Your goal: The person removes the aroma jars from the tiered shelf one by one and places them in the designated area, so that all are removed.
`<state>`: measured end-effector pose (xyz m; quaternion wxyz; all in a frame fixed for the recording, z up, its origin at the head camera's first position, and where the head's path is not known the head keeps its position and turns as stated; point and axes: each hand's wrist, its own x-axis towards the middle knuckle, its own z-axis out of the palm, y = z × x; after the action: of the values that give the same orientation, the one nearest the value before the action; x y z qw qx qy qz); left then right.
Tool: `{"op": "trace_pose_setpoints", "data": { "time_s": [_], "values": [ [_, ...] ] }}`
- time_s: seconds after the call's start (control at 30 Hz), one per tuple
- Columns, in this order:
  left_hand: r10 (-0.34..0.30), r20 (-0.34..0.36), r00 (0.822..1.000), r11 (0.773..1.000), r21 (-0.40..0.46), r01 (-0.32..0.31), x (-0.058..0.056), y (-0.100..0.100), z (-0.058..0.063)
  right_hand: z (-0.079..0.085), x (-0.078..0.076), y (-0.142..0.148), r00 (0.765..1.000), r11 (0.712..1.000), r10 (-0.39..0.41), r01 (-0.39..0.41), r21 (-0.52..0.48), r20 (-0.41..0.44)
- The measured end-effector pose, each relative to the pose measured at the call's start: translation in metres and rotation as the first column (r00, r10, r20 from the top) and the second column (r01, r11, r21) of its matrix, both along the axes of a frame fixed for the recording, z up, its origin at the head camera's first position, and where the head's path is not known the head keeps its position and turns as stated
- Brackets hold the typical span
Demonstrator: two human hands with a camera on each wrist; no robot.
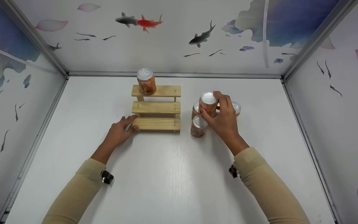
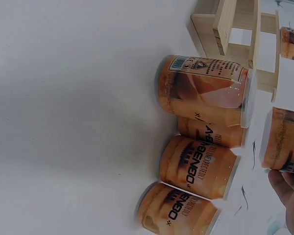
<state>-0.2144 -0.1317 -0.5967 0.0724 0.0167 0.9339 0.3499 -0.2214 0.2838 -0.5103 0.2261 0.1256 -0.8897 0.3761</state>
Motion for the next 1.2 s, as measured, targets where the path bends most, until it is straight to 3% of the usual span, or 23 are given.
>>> {"op": "trace_pose_setpoints", "data": {
  "time_s": [0.57,1.2],
  "values": [
    [-0.016,0.0,1.0,0.999,-0.039,0.016,-0.001,-0.001,-0.001,-0.009,0.011,0.019,0.999,1.0,-0.021,0.021,-0.009,-0.027],
    [-0.023,-0.032,0.999,1.0,0.009,0.023,0.0,-0.001,0.0,-0.021,0.023,0.034,0.999,1.0,-0.03,0.03,-0.001,-0.031]
  ]
}}
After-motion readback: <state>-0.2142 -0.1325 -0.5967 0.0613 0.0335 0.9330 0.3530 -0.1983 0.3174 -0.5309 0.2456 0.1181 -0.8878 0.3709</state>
